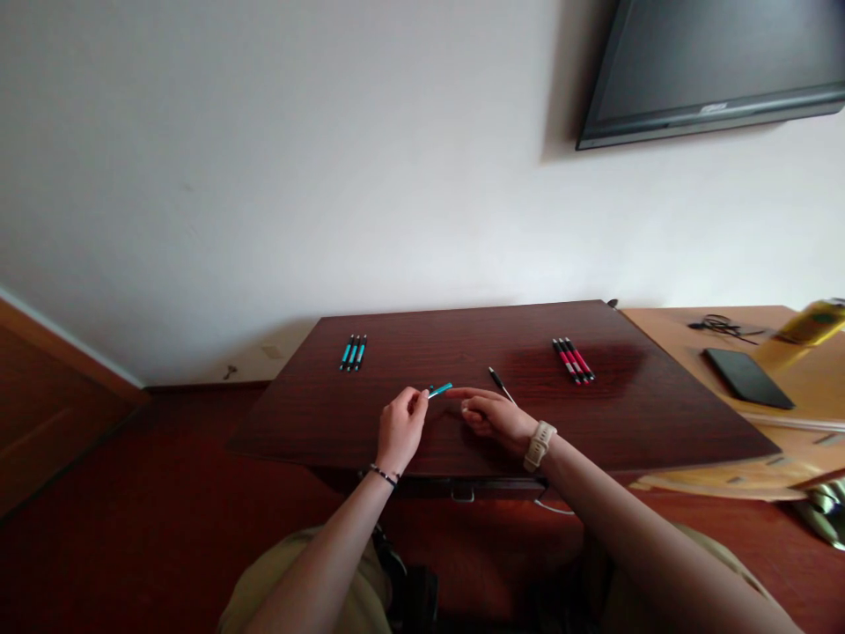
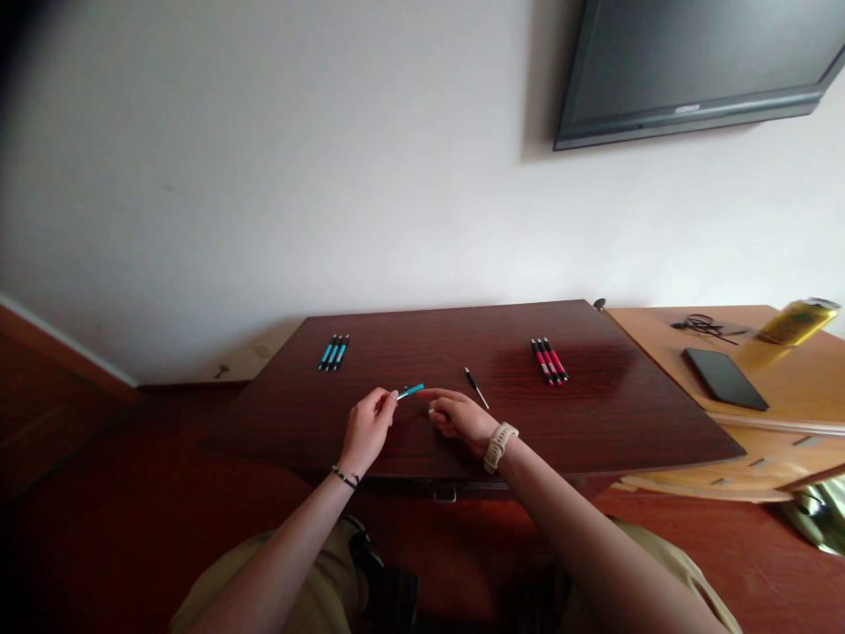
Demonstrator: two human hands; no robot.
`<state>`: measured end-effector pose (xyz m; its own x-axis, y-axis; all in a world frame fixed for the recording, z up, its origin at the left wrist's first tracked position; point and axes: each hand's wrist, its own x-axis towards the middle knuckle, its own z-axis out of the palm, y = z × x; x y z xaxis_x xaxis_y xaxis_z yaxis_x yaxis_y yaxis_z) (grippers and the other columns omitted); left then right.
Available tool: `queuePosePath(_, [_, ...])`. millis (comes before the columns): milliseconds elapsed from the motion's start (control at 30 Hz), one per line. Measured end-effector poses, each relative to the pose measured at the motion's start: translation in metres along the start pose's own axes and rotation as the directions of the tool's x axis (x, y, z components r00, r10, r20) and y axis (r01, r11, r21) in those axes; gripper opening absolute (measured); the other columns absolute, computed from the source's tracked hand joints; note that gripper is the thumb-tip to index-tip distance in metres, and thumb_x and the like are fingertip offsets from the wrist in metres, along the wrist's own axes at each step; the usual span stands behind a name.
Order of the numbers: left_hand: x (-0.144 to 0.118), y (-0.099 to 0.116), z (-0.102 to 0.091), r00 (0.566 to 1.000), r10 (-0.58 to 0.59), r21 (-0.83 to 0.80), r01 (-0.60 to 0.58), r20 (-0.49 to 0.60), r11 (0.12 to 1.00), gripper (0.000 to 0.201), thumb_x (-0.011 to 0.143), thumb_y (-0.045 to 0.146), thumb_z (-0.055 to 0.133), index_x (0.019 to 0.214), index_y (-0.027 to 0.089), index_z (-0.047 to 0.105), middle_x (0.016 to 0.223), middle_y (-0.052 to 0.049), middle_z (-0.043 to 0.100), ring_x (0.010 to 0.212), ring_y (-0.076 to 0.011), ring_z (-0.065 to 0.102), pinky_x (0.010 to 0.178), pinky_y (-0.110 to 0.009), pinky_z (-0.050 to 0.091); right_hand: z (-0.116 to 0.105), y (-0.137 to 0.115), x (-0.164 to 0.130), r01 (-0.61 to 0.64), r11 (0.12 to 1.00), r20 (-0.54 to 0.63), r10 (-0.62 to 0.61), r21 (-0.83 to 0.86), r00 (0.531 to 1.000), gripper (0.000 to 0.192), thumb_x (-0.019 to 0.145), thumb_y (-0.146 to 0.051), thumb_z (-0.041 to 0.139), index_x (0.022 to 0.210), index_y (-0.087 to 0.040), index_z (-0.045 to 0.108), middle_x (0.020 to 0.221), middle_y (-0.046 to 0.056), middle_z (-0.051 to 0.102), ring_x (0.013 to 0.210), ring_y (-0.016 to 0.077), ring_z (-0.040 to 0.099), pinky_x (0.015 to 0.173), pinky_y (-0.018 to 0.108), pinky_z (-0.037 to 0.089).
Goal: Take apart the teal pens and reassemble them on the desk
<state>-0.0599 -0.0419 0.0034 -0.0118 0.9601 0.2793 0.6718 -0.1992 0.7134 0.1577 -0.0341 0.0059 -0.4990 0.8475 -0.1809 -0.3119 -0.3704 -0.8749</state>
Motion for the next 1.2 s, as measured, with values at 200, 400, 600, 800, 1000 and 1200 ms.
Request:
queuePosePath(200, [-0.006,0.012,0.003,0.992,0.041,0.206,-0.065,0.122,0.976,0.032,0.106,0.043,0.048,0.092,0.023,0.069,0.083,-0.002,0.075,0.073,-0.017,0.069,0.067,-0.025,0.039,0.007,0.004,0.01,0.035,0.999,-0.051,-0.036,-0.027,0.998,0.053,0.082,-0.033,0.07,0.131,-0.015,0.061,0.061,-0.01,0.038,0.051,0.0064,0.023,0.049,0.023,0.01])
queuePosePath(400, [-0.006,0.025,0.011,0.972,0.066,0.473,-0.168,0.224,0.865,0.03,0.107,0.042,0.046,0.095,0.025,0.067,0.09,-0.005,0.078,0.083,-0.0231,0.075,0.07,-0.029,0.044,0.011,0.003,0.017,0.062,0.996,-0.132,-0.069,-0.057,0.989,0.058,0.078,-0.034,0.07,0.132,-0.015,0.059,0.057,-0.011,0.039,0.049,0.0064,0.025,0.049,0.023,0.011])
queuePosePath(600, [0.002,0.033,0.021,0.958,0.007,0.574,-0.178,0.286,0.799,0.032,0.109,0.043,0.041,0.102,0.023,0.066,0.097,-0.01,0.079,0.088,-0.027,0.077,0.075,-0.033,0.052,0.005,0.002,0.02,0.037,0.996,-0.214,-0.054,-0.081,0.975,0.061,0.076,-0.034,0.069,0.131,-0.013,0.058,0.056,-0.011,0.039,0.047,0.006,0.025,0.049,0.023,0.01])
queuePosePath(800, [0.012,0.038,0.027,0.956,-0.024,0.61,-0.167,0.291,0.775,0.039,0.109,0.046,0.038,0.106,0.021,0.068,0.099,-0.013,0.079,0.092,-0.0298,0.077,0.08,-0.036,0.055,-0.001,0.002,0.019,0.044,0.995,-0.27,-0.066,-0.086,0.961,0.051,0.078,-0.034,0.068,0.125,-0.014,0.06,0.056,-0.01,0.04,0.047,0.0064,0.026,0.048,0.022,0.012])
queuePosePath(1000, [0.017,0.042,0.03,0.959,-0.066,0.639,-0.131,0.274,0.758,0.043,0.109,0.046,0.036,0.108,0.02,0.07,0.1,-0.014,0.078,0.095,-0.0315,0.077,0.082,-0.039,0.057,-0.005,0.001,0.015,0.032,0.996,-0.283,-0.055,-0.087,0.958,0.05,0.081,-0.033,0.067,0.126,-0.014,0.06,0.056,-0.01,0.04,0.047,0.0067,0.026,0.048,0.022,0.012])
queuePosePath(1200, [0.018,0.041,0.031,0.97,-0.08,0.651,-0.093,0.231,0.753,0.044,0.109,0.046,0.037,0.106,0.018,0.071,0.098,-0.016,0.078,0.093,-0.0298,0.077,0.081,-0.035,0.056,-0.012,-0.001,0.007,0.031,0.995,-0.274,-0.056,-0.097,0.96,0.053,0.081,-0.039,0.072,0.126,-0.014,0.059,0.057,-0.01,0.039,0.048,0.0064,0.026,0.048,0.023,0.011])
